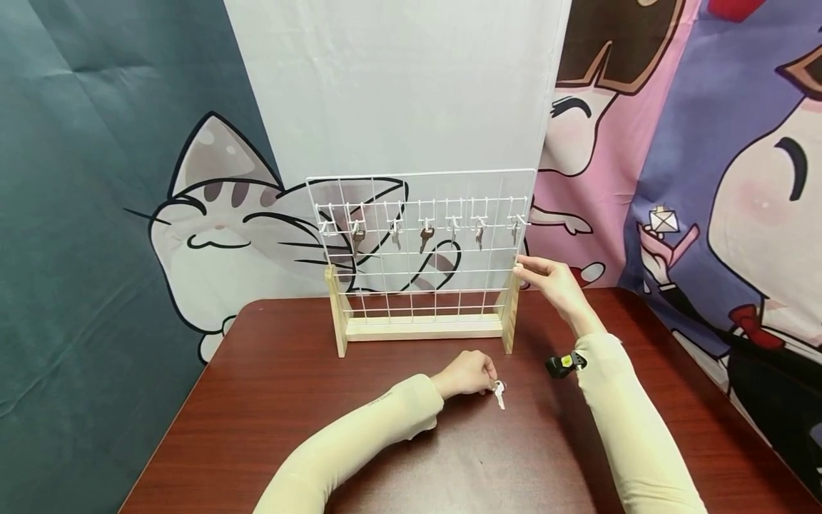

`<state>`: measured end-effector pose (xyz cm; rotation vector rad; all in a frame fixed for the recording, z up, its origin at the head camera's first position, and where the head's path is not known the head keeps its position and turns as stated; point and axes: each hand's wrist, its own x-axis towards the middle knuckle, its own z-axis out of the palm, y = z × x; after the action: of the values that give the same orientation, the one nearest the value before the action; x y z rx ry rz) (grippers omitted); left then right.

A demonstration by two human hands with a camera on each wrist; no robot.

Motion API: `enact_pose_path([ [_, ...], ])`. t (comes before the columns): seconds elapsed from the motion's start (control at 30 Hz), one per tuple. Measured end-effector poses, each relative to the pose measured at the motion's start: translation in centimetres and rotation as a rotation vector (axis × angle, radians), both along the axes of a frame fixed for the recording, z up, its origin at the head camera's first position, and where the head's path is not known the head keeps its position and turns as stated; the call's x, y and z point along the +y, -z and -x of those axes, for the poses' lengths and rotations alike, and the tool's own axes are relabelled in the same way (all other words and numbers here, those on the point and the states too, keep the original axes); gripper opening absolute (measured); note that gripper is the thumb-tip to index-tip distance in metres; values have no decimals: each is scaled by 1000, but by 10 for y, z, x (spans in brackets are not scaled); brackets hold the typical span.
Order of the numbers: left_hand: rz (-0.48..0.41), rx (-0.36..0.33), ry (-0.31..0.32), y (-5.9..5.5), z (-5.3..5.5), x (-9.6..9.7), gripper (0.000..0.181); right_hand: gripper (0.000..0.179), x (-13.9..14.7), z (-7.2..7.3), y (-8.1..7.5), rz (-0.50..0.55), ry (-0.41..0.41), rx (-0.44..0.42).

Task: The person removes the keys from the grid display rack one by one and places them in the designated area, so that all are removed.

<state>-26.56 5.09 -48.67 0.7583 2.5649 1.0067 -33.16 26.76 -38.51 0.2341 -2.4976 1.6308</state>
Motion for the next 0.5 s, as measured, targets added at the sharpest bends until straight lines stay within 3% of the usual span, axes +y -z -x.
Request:
enact_pose_path([
  [0.5,17,16,22,-3,2,0,10,57,-1,-1,0,24,12,2],
])
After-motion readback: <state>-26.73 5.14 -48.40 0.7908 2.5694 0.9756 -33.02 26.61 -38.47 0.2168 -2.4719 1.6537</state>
